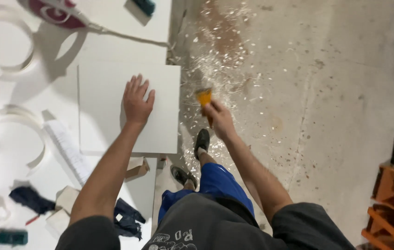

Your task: The person sands the edges of a white rectangular board using a sanding block, then uses a green sanding sponge to smooth the surface. The person repeatedly flips the board and sands different edges and corners.

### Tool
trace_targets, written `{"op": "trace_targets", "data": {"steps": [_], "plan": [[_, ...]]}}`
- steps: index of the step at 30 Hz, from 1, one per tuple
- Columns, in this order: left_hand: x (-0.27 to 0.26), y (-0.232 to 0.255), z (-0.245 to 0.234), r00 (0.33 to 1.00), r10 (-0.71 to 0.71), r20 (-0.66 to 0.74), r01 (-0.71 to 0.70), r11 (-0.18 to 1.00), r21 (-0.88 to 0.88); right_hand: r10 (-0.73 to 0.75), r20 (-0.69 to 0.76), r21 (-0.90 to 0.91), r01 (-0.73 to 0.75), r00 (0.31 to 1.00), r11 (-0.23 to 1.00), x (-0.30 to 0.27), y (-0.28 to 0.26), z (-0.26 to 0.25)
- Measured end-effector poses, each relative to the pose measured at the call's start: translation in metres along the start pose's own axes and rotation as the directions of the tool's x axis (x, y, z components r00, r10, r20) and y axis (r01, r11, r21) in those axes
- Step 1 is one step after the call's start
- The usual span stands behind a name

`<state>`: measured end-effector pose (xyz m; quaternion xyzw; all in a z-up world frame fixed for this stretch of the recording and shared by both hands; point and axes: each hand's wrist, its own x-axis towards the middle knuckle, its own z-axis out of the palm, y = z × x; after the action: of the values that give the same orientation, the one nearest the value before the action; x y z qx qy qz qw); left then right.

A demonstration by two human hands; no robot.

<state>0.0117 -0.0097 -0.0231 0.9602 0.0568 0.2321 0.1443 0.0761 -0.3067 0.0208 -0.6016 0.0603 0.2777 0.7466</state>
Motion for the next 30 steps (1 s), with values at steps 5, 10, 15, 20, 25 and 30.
{"op": "trace_targets", "data": {"steps": [5, 10, 15, 20, 25, 30], "plan": [[0.008, 0.148, -0.072, 0.652, -0.233, 0.722, 0.757, 0.259, -0.6, -0.052, 0.087, -0.074, 0.058, 0.995, 0.996, -0.086, -0.011, -0.014], [-0.049, 0.173, -0.082, 0.542, -0.252, 0.801, 0.839, 0.12, -0.53, -0.004, 0.162, -0.238, 0.043, 0.987, 0.97, -0.137, 0.009, -0.011], [-0.145, 0.14, -0.148, 0.469, -0.436, 0.768, 0.88, 0.158, -0.448, -0.177, 0.402, -0.6, 0.404, 0.899, 0.69, -0.184, 0.069, 0.022], [-0.259, 0.053, -0.213, 0.401, -0.741, 0.539, 0.901, 0.214, -0.377, -0.369, 0.614, -0.541, 0.713, 0.698, 0.447, -0.224, 0.156, 0.099], [-0.288, 0.057, -0.296, 0.292, -0.866, 0.406, 0.929, 0.357, 0.094, -0.471, 0.717, -0.51, 0.847, 0.514, 0.147, -0.222, 0.225, 0.167], [-0.316, 0.05, -0.293, 0.37, -0.846, 0.385, 0.925, 0.374, -0.066, -0.455, 0.736, -0.444, 0.865, 0.502, 0.235, -0.211, 0.185, 0.18]]}}
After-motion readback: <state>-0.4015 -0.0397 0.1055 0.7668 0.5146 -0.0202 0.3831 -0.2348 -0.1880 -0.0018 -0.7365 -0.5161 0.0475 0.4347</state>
